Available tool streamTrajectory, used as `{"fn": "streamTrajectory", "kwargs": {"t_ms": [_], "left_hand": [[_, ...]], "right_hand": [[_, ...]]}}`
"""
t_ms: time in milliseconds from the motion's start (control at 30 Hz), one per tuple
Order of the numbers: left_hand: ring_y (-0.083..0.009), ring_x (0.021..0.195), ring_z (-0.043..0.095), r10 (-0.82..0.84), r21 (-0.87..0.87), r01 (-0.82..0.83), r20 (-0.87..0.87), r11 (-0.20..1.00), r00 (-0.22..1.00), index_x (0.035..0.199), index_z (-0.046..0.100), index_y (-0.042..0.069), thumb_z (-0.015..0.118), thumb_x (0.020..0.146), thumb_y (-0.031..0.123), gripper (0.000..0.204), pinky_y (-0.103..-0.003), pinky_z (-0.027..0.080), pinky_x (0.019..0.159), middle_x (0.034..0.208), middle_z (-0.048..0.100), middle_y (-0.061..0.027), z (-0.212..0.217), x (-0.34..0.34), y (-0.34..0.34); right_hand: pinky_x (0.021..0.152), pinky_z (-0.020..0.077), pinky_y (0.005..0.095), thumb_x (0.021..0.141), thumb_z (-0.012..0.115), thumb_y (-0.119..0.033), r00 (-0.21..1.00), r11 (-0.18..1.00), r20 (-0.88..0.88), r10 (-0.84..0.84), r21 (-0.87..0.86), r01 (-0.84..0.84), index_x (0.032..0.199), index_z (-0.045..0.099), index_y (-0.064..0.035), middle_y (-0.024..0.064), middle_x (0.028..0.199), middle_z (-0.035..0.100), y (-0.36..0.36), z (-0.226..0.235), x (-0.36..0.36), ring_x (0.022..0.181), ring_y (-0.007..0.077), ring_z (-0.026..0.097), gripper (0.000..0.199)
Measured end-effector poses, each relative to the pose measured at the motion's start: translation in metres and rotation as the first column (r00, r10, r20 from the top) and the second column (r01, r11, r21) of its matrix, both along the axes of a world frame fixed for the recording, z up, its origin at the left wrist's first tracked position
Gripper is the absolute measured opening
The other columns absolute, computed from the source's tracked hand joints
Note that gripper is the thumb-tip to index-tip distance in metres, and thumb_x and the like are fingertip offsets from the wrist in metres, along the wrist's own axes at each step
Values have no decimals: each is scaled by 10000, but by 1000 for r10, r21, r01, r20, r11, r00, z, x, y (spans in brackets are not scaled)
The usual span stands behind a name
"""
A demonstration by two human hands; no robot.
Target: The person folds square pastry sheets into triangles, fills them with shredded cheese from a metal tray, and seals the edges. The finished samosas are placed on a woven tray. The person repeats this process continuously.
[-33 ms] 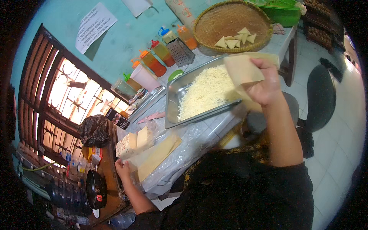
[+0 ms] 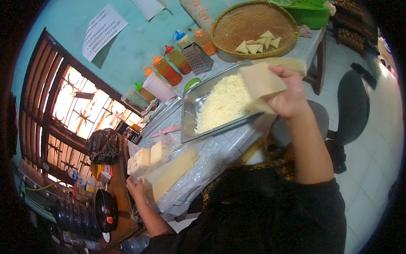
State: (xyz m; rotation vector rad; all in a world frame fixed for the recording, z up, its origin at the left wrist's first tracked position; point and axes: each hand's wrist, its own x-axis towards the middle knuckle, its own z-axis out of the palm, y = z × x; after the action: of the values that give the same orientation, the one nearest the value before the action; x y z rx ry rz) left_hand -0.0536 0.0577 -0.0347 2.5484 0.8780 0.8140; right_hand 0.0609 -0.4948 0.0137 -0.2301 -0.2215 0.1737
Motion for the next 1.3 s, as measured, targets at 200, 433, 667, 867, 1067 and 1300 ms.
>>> {"fn": "streamTrajectory", "kwargs": {"t_ms": [200, 433, 667, 867, 1067, 1300], "left_hand": [[-266, 1218, 408, -716, -150, 798, 369, 583, 592, 1327, 368, 14, 681, 764, 147, 658, -377, 325, 1000, 1343, 390, -145, 34, 18, -138], [-299, 1216, 436, -916, -82, 974, 330, 211, 226, 1414, 107, -47, 596, 806, 50, 787, -368, 363, 989, 1335, 396, -223, 53, 13, -272], [-267, 1172, 496, -921, 78, 974, 350, 212, 172, 1352, 329, -53, 424, 856, -63, 504, -324, 380, 976, 1307, 463, -182, 56, 48, -274], [-209, 1173, 470, -766, -548, 822, 592, -156, 250, 1331, 373, -27, 449, 839, -59, 499, -311, 364, 990, 1269, 489, -139, 58, 63, -283], [-263, 1156, 484, -617, -690, 516, 709, -507, 342, 1332, 364, -8, 568, 820, 153, 574, -367, 359, 1003, 1264, 484, -150, 58, 84, -284], [-286, 1205, 433, -498, -578, 464, 815, -671, 295, 1389, 229, -6, 521, 864, 489, 778, -421, 328, 1028, 1361, 377, -158, 49, 101, -285]], "right_hand": [[896, 483, 422, 857, 466, -160, 978, 963, 36, 206, -186, -196, 1133, 441, -2, 181, 1083, 562, 69, 8, -27, 1009, 301, 584, 319], [858, 500, 436, 879, 434, -136, 954, 939, 13, 299, -179, -292, 1136, 427, -54, 151, 1087, 543, 110, 8, -54, 1006, 289, 582, 269], [768, 530, 472, 881, 423, -111, 948, 919, -3, 317, -247, -308, 1209, 383, -12, 164, 1122, 520, 101, 12, -54, 1009, 318, 568, 344], [743, 547, 406, 835, 472, -7, 988, 929, -37, 149, -338, -153, 1218, 385, -16, 149, 1130, 514, 97, 13, -47, 993, 292, 572, 393], [729, 551, 337, 823, 493, 10, 997, 913, -53, -56, -406, 30, 1186, 412, -18, 118, 1085, 538, 102, 11, -37, 952, 227, 585, 373], [708, 540, 297, 815, 513, 11, 985, 876, 32, -170, -452, 166, 1132, 448, -7, 105, 1030, 560, 112, 8, -29, 914, 206, 590, 324]]}}
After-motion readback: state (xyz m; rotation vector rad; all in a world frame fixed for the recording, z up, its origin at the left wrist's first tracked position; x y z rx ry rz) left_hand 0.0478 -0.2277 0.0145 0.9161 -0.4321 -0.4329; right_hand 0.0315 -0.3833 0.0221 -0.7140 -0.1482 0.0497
